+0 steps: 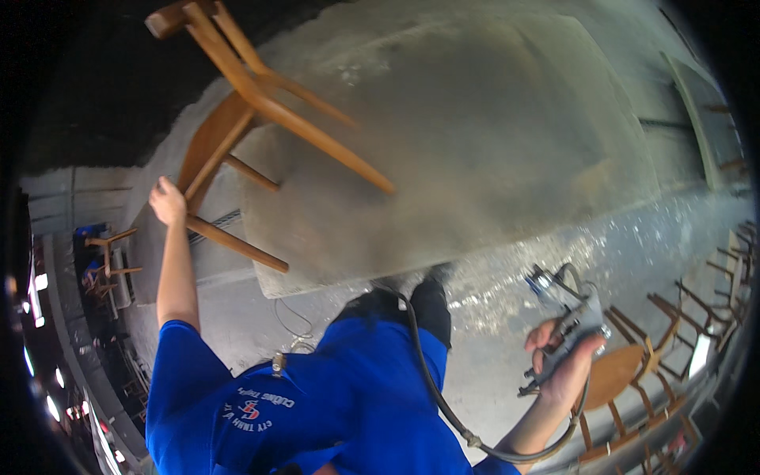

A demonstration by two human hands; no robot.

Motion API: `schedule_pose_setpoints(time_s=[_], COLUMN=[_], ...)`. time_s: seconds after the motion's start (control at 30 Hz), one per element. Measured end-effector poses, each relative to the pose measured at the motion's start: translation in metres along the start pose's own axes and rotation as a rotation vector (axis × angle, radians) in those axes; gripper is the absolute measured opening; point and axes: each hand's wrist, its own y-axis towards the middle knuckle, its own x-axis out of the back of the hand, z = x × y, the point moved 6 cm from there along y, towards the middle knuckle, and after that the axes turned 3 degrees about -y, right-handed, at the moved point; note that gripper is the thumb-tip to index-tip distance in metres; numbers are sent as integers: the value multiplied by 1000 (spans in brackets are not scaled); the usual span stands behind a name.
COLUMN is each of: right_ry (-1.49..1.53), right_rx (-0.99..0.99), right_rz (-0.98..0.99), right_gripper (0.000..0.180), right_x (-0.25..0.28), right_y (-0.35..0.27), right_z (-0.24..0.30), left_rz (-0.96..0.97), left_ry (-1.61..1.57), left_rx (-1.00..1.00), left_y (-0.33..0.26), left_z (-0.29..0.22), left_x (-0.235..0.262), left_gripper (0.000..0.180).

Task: The person sprays a wooden chair with a spray gun, rotating it to cover all surfaces. They wipe the seat with a cloth, then continue spraying the chair from multiple angles.

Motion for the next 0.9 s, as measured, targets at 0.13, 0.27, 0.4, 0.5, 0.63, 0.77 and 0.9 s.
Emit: schedule_pose_setpoints(time_s=[0.13, 0.27, 0.4, 0.5, 0.63, 0.77, 0.9], right_ry=[165, 395, 309, 236, 330, 363, 180], right_rx=[131, 251, 384, 426, 498, 488, 380], right_rz=[17, 28, 169, 312, 208, 253, 278], right_gripper=[96, 96, 89, 93, 99, 96, 89], right_x=[-20, -37, -61, -84, -105, -117, -107], right_y=[22, 47, 72, 84, 101, 127, 138], right_z=[17, 38, 49, 52, 58, 69, 67], left_rz=[3, 16, 0, 9, 30, 46, 44], left_ry=[-49, -64, -63, -85, -103, -98, -96], left_rx=[9, 1, -9, 26, 30, 58, 57], left_y=[-8, -11, -12, -14, -15, -16, -19], left_z=[-3, -6, -8, -6, -6, -5, -5], left_x=[7, 11, 12, 10, 10, 11, 11], left_gripper=[58, 57, 55, 54, 53, 52, 52])
